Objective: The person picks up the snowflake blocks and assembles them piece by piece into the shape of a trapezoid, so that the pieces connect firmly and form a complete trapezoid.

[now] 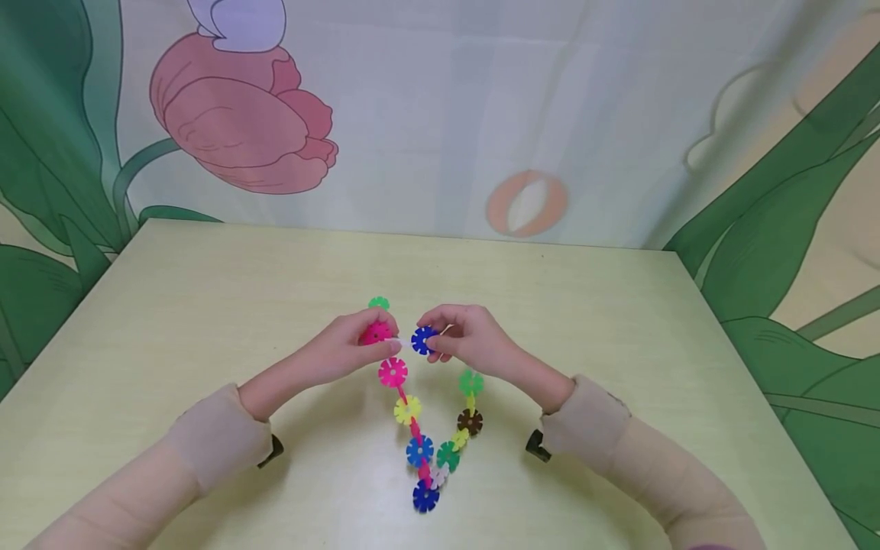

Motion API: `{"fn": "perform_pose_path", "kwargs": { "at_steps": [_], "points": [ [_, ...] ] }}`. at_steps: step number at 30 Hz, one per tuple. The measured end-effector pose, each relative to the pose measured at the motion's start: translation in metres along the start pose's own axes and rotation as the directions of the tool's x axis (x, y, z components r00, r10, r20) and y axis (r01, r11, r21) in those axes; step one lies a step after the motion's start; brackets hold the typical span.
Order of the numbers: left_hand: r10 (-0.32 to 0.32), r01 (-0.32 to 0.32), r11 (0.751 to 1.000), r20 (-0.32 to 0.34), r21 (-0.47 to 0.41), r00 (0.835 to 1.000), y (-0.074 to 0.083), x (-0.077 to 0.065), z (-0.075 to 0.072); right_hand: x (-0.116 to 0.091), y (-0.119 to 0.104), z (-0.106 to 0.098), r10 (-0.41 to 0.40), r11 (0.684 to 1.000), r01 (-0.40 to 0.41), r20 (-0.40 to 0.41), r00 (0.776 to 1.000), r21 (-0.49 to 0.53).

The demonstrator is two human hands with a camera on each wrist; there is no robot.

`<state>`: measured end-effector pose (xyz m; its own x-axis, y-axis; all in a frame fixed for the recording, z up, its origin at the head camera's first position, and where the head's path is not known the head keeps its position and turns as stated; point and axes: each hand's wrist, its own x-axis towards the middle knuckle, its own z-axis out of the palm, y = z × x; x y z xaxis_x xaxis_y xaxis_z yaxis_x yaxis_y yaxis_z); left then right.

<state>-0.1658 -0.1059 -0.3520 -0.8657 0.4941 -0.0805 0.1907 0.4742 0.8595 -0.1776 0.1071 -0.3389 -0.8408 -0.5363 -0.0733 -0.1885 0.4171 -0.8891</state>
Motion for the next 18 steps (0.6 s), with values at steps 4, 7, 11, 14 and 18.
{"fn": "perform_pose_path", "kwargs": {
  "at_steps": [4, 7, 11, 14, 18],
  "points": [
    [0.019, -0.019, 0.999, 0.016, 0.027, 1.000, -0.0001, 0.0009, 0.0018, -0.0003, 0.0010, 0.0013, 0.009, 1.000, -0.009, -0.009, 1.000, 0.009],
    [0.025, -0.026, 0.999, 0.020, 0.044, 0.999, -0.0002, 0.0018, 0.0033, 0.0000, 0.0013, 0.0023, 0.017, 1.000, -0.017, -0.011, 1.000, 0.018],
    [0.027, -0.029, 0.998, 0.028, 0.060, 0.999, 0.0002, 0.0029, 0.0052, 0.0007, 0.0017, 0.0042, 0.023, 1.000, -0.022, -0.013, 1.000, 0.019],
    [0.034, -0.035, 0.998, 0.027, 0.060, 0.999, -0.0002, 0.0035, 0.0059, 0.0013, 0.0031, 0.0056, 0.019, 1.000, -0.019, -0.015, 1.000, 0.022],
    [0.044, -0.045, 0.998, 0.017, 0.054, 0.999, -0.0007, 0.0042, 0.0057, 0.0016, 0.0040, 0.0068, 0.020, 0.998, -0.019, -0.017, 1.000, 0.052]
  ]
}}
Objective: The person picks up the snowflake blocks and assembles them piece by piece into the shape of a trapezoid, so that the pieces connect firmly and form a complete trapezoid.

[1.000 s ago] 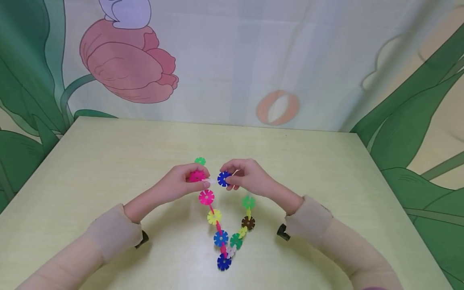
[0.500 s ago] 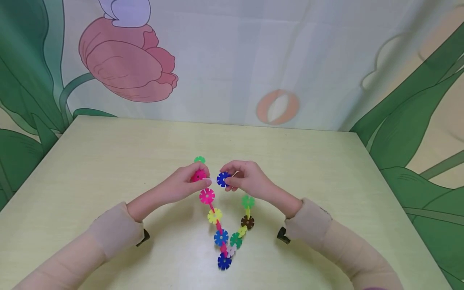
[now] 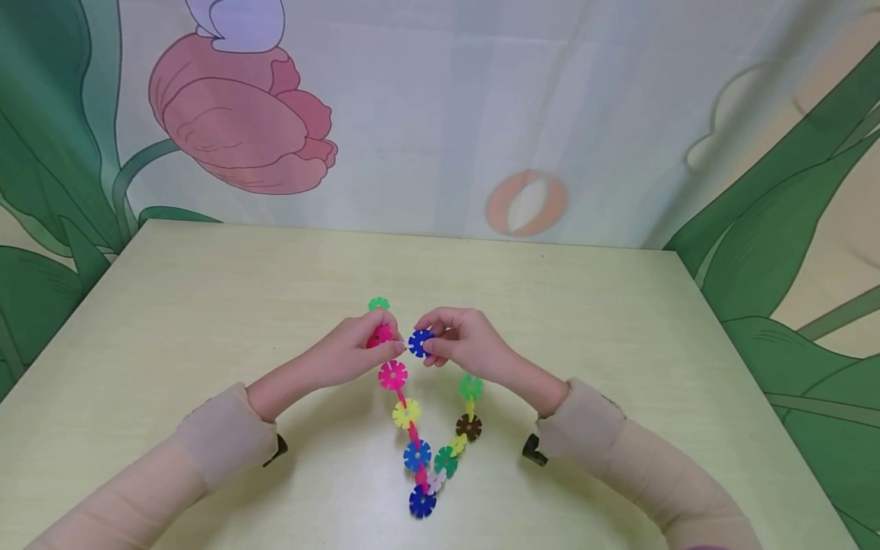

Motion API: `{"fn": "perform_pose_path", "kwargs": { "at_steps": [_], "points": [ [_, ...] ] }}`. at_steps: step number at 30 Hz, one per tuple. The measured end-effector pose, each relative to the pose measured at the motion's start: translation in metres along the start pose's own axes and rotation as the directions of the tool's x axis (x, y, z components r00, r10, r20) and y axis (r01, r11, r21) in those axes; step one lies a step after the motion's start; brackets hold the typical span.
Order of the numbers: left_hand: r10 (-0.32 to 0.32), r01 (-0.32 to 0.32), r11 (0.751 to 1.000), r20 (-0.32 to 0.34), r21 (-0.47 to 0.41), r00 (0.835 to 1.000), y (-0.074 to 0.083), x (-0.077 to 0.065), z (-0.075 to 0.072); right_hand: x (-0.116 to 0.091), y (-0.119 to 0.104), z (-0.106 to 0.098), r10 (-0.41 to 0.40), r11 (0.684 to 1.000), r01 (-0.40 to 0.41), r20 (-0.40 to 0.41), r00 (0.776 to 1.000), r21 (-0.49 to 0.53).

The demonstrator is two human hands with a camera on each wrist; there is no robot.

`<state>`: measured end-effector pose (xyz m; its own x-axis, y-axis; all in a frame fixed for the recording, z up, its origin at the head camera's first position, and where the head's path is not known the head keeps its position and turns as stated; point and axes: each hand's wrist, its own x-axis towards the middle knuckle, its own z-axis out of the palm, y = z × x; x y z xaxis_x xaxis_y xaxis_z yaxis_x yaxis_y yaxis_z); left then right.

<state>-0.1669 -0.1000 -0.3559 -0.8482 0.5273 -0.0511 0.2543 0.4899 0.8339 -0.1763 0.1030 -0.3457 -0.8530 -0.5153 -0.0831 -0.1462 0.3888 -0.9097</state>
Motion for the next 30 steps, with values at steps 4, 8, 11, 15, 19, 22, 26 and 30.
{"fn": "perform_pose_path", "kwargs": {
  "at_steps": [4, 8, 11, 15, 19, 22, 26, 30],
  "points": [
    [0.008, -0.008, 1.000, -0.007, 0.000, 1.000, 0.000, 0.000, 0.000, 0.000, 0.000, 0.002, -0.001, 0.998, 0.002, -0.012, 1.000, 0.056],
    [0.026, -0.026, 1.000, -0.012, -0.007, 1.000, 0.001, -0.001, 0.000, 0.001, 0.001, 0.005, 0.009, 0.995, -0.004, -0.044, 0.999, 0.104],
    [0.037, -0.038, 0.999, -0.025, -0.019, 0.999, 0.001, -0.001, 0.001, 0.001, 0.001, 0.007, 0.022, 0.988, -0.010, -0.077, 0.997, 0.151],
    [0.051, -0.052, 0.998, -0.043, -0.032, 0.998, 0.001, 0.000, 0.003, 0.000, 0.000, 0.010, 0.026, 0.977, 0.000, -0.116, 0.993, 0.215],
    [0.056, -0.057, 0.998, -0.050, -0.026, 0.997, -0.002, 0.002, 0.004, -0.001, 0.001, 0.012, 0.028, 0.969, 0.005, -0.130, 0.991, 0.246],
    [0.049, -0.050, 0.999, -0.048, -0.019, 0.998, -0.003, 0.003, 0.005, 0.000, 0.003, 0.013, 0.029, 0.967, 0.004, -0.125, 0.992, 0.253],
    [0.033, -0.033, 0.999, -0.037, -0.009, 0.999, -0.003, 0.004, 0.005, 0.000, 0.004, 0.013, 0.025, 0.969, 0.006, -0.120, 0.992, 0.245],
    [0.000, 0.000, 1.000, -0.013, 0.000, 1.000, -0.004, 0.005, 0.005, 0.001, 0.004, 0.014, 0.020, 0.972, 0.007, -0.115, 0.993, 0.236]
  ]
}}
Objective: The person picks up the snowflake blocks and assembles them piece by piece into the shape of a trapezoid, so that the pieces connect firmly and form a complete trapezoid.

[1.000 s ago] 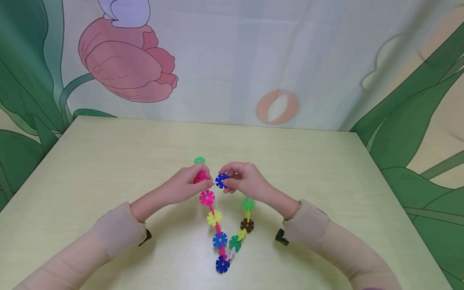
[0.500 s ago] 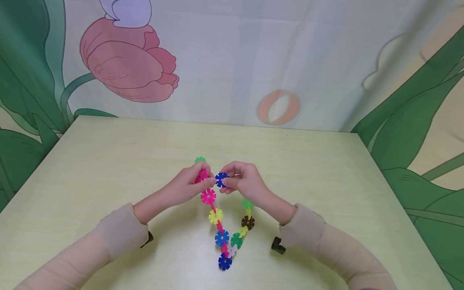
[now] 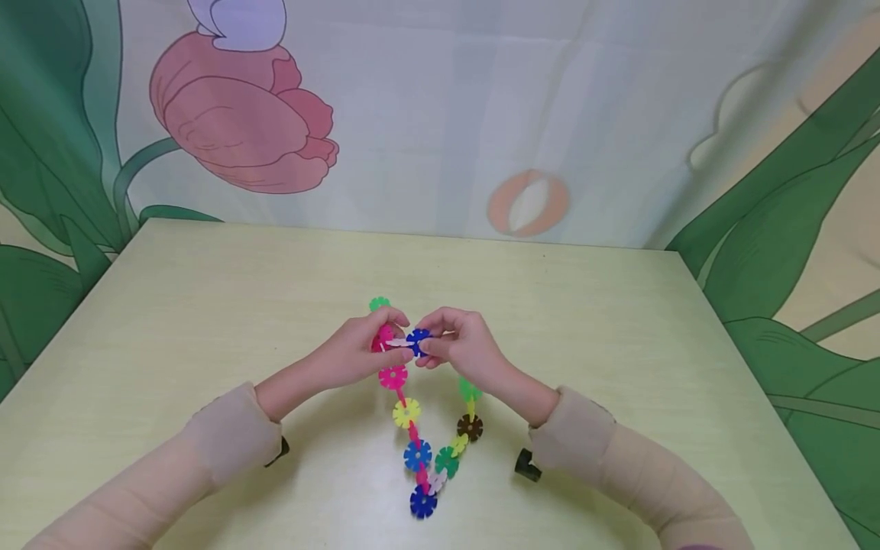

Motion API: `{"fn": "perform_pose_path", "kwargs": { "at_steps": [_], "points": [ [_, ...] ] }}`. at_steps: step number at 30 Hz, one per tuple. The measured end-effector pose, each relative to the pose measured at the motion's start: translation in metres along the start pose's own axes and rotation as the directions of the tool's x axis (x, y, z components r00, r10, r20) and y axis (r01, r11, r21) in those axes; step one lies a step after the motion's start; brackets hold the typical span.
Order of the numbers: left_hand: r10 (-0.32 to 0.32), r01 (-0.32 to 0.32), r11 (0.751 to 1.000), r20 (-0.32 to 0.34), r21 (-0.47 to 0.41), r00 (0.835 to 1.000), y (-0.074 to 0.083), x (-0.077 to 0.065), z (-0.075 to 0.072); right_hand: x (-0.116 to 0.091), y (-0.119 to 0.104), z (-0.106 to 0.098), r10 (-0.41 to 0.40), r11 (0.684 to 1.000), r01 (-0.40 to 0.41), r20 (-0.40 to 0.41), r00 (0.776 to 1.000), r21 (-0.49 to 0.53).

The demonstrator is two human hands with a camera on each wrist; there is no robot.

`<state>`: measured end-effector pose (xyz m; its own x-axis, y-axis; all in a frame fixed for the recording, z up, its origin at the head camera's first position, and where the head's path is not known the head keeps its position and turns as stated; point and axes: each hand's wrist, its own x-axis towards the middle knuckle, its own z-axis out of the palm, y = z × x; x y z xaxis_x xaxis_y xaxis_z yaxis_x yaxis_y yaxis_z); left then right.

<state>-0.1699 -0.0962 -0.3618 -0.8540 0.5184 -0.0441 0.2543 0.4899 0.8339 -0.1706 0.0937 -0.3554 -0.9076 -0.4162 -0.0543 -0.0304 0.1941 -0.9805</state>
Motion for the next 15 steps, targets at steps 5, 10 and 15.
{"fn": "perform_pose_path", "kwargs": {
  "at_steps": [5, 10, 15],
  "points": [
    [-0.043, 0.043, 0.999, 0.015, 0.025, 0.999, -0.004, -0.002, -0.005, 0.003, 0.000, 0.002, 0.001, 1.000, 0.000, 0.040, 0.999, -0.011],
    [-0.030, 0.028, 0.997, 0.028, 0.068, 0.999, -0.005, -0.005, -0.013, 0.006, -0.001, 0.002, 0.026, 1.000, -0.024, 0.088, 0.996, -0.018],
    [-0.026, 0.022, 0.997, 0.050, 0.074, 0.998, -0.007, -0.008, -0.018, 0.007, -0.001, 0.001, 0.025, 0.998, -0.019, 0.128, 0.991, -0.052]
  ]
}}
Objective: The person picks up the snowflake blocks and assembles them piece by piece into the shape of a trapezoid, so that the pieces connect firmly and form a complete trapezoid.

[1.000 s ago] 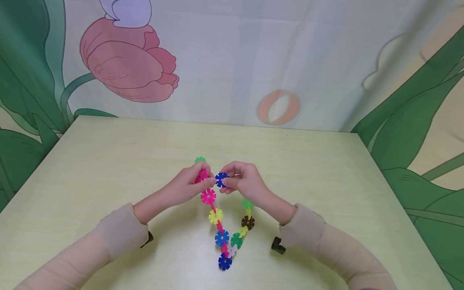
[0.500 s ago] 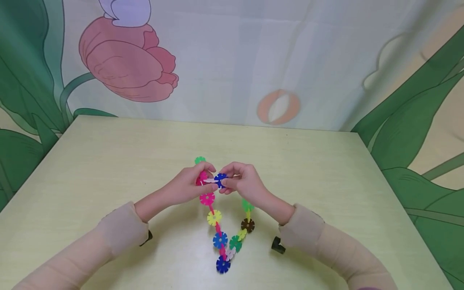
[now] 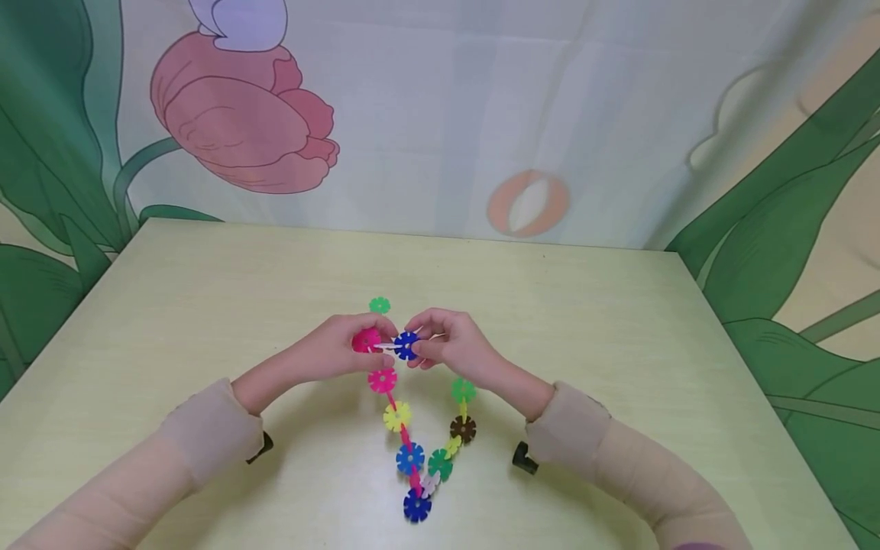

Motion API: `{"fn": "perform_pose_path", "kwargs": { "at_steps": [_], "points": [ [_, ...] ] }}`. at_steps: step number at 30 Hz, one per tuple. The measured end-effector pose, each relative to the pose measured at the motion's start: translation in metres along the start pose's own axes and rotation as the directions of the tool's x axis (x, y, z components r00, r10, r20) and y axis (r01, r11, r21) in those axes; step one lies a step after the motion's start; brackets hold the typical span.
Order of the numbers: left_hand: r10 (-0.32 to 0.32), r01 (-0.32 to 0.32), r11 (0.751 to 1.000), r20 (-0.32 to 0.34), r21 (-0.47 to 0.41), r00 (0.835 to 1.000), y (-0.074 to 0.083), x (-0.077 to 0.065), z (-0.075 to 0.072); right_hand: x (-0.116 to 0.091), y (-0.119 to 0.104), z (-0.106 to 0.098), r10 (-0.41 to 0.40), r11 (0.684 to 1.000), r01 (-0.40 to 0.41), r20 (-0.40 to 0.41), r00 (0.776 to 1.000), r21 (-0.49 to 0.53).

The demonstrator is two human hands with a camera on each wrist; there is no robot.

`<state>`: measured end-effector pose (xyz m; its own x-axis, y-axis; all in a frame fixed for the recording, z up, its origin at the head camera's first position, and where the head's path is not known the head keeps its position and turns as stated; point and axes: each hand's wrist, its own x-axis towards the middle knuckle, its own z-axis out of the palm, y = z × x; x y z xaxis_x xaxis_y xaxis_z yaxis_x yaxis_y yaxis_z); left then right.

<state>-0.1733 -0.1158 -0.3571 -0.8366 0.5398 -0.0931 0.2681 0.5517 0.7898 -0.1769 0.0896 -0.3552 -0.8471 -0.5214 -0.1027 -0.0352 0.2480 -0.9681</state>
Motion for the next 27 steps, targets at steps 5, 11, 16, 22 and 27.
{"fn": "perform_pose_path", "kwargs": {
  "at_steps": [5, 11, 16, 22, 27],
  "points": [
    [-0.008, 0.008, 1.000, 0.041, -0.016, 0.999, -0.002, -0.001, -0.002, 0.001, 0.000, 0.001, -0.011, 0.999, 0.014, 0.070, 0.997, -0.035],
    [0.009, -0.006, 1.000, 0.125, -0.030, 0.992, -0.007, -0.001, 0.000, 0.005, 0.002, 0.004, -0.004, 0.997, 0.016, 0.166, 0.986, -0.075],
    [-0.006, 0.009, 1.000, 0.126, -0.021, 0.992, -0.015, -0.007, -0.003, 0.015, 0.000, 0.000, 0.037, 0.986, -0.003, 0.201, 0.979, -0.169],
    [-0.066, 0.065, 0.998, 0.088, 0.012, 0.994, -0.032, -0.019, -0.015, 0.036, 0.004, -0.011, 0.038, 0.975, -0.009, 0.128, 0.991, -0.224],
    [-0.122, 0.122, 0.993, 0.084, 0.000, 0.989, -0.045, -0.029, -0.027, 0.057, 0.014, -0.013, 0.043, 0.968, -0.033, 0.037, 0.998, -0.251]
  ]
}}
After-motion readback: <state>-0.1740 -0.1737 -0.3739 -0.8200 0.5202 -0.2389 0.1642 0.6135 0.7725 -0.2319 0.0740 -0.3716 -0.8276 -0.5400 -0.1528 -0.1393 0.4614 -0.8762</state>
